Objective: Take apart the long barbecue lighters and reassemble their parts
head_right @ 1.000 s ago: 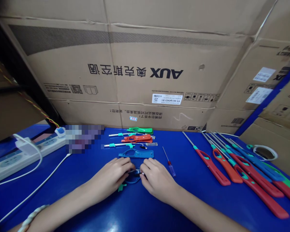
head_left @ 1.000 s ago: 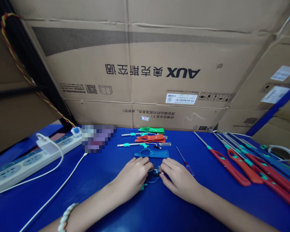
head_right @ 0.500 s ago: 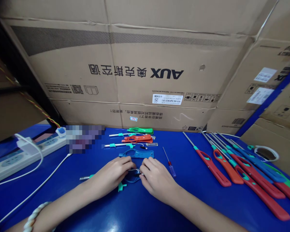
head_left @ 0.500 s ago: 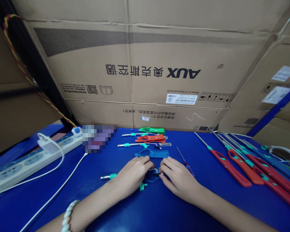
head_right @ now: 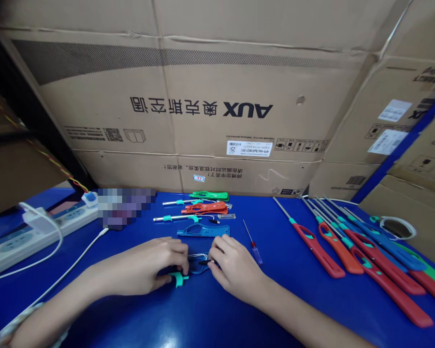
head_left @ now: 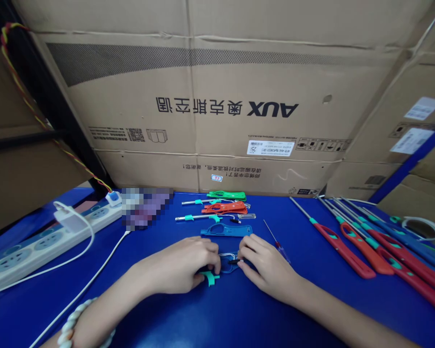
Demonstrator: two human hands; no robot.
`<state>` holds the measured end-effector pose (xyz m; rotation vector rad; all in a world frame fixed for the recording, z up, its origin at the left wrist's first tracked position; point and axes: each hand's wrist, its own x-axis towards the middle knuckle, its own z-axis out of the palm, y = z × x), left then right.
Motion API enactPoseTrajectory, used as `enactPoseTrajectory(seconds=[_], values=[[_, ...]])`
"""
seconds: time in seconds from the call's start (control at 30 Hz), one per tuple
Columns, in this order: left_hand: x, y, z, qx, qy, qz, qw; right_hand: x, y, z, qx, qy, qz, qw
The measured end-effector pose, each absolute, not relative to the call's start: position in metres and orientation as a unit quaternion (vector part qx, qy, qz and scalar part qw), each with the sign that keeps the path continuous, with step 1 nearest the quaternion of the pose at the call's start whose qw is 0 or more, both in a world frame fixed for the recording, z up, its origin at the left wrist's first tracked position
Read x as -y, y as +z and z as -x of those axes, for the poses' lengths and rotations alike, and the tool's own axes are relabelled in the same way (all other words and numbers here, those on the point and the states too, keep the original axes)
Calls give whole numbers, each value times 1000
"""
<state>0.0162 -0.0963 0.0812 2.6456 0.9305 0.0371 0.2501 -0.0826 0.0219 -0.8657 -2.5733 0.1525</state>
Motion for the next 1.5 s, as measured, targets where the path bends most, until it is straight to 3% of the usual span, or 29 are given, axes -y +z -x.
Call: enactPoseTrajectory(seconds=[0.4, 0.7, 1.5], values=[[89, 63, -20, -332, 49, -928, 161, 82, 25, -251, 922, 68, 311, 221], [84, 53, -32, -358, 103, -925, 75, 78, 22, -251, 903, 138, 327, 244], [81, 35, -36, -362, 158, -909, 135, 75, 17, -250, 865, 224, 344, 287]])
